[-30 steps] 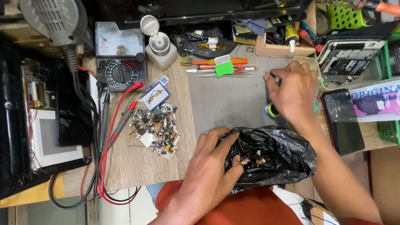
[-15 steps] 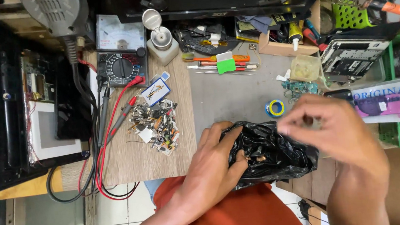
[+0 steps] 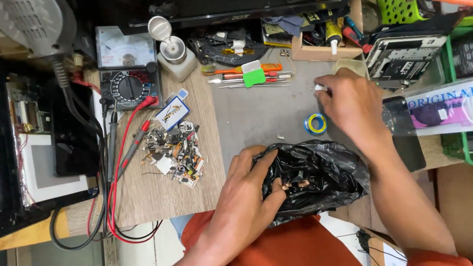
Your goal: Cleaning up an electronics repair workbench by gathering small components into a plastic bag and organizing tools.
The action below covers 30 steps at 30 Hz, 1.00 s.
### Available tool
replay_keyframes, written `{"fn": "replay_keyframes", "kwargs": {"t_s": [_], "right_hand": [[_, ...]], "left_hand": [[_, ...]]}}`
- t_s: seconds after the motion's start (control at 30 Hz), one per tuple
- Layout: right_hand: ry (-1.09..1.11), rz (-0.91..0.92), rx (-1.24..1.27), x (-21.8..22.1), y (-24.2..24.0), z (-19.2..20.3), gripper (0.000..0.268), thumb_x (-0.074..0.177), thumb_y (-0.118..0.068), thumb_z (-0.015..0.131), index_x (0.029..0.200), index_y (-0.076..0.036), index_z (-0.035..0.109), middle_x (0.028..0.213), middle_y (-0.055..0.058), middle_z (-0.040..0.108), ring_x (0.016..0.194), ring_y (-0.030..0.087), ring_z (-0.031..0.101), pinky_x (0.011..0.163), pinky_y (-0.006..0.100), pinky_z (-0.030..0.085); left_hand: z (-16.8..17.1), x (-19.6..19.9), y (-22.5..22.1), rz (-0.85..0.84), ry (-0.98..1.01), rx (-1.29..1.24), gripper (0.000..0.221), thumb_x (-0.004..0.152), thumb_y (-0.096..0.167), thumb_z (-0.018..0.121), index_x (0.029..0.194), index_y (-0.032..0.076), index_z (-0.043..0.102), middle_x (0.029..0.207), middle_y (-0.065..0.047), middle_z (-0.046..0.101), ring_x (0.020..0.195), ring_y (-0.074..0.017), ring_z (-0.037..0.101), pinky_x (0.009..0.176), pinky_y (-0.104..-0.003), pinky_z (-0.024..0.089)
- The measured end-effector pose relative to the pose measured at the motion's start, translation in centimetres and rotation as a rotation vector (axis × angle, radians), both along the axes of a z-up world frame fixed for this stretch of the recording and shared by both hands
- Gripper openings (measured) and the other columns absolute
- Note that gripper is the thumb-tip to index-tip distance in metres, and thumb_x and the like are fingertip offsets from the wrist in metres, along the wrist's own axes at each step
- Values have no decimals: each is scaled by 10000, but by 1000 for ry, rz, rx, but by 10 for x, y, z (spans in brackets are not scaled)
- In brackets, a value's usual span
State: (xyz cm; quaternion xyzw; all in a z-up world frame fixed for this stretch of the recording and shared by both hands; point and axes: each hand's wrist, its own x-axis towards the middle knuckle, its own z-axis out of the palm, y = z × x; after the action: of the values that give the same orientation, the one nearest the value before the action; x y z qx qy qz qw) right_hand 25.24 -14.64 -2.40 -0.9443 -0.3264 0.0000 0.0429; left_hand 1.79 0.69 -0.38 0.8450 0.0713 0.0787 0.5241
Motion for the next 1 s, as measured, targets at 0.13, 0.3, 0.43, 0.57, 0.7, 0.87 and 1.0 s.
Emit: {"fn": "replay_keyframes", "kwargs": {"t_s": [0.13, 0.3, 0.43, 0.57, 0.7, 0.87, 1.0], "right_hand": [[-66, -41, 24, -2, 5, 3, 100, 983, -96, 769, 1074, -84, 808, 962, 141, 772, 718, 366, 741, 602, 526, 645], [248, 234, 329, -27, -3, 35, 231, 979, -220, 779, 1178, -104, 800, 844, 30, 701, 568, 119, 496, 598, 288, 486], [441, 448, 222, -48, 0, 13, 244, 853, -282, 788, 1081, -197, 804, 907, -11, 771, 858, 163, 660, 823, 379, 547], [267, 584, 235, -58, 10, -1, 188, 885, -230, 808, 1039, -122, 815, 911, 11, 769, 762, 227, 537, 647, 364, 459], [353, 545, 167, -58, 5, 8, 117, 915, -233, 771, 938, -121, 746, 840, 10, 710, 860, 241, 560, 799, 394, 437], [533, 565, 436, -85, -23, 77, 124, 897, -187, 746, 1002, -128, 774, 879, -2, 765, 794, 144, 672, 894, 392, 490], [347, 632, 434, -93, -37, 88, 203, 948, -146, 688, 1125, -76, 756, 941, 45, 693, 786, 229, 572, 696, 373, 455]], "left_hand": [[4, -9, 5, -24, -6, 41, 455, 903, 120, 607, 1337, -18, 592, 1283, -182, 541, 1139, -381, 536, 1037, -456, 438], [6, -23, 4, -252, 38, 29, 406, 934, 150, 620, 1294, -37, 613, 1213, -162, 560, 1117, -359, 550, 1020, -452, 450], [8, -22, 5, -250, 26, 38, 404, 942, 137, 620, 1300, -50, 610, 1220, -171, 558, 1106, -362, 559, 1024, -447, 445], [8, -22, 7, -237, 19, 29, 407, 933, 128, 625, 1302, -43, 601, 1218, -174, 563, 1093, -371, 565, 1007, -447, 455], [4, -21, 9, -220, 68, 9, 446, 920, 140, 631, 1333, -20, 589, 1258, -186, 550, 1202, -379, 557, 1065, -429, 431], [7, -12, 7, -166, 65, 6, 414, 932, 144, 618, 1323, 7, 603, 1237, -162, 559, 1155, -352, 586, 1033, -411, 457], [18, -4, 5, -152, 36, -3, 401, 947, 116, 600, 1326, -13, 588, 1259, -165, 548, 1179, -337, 587, 1016, -408, 472]]}}
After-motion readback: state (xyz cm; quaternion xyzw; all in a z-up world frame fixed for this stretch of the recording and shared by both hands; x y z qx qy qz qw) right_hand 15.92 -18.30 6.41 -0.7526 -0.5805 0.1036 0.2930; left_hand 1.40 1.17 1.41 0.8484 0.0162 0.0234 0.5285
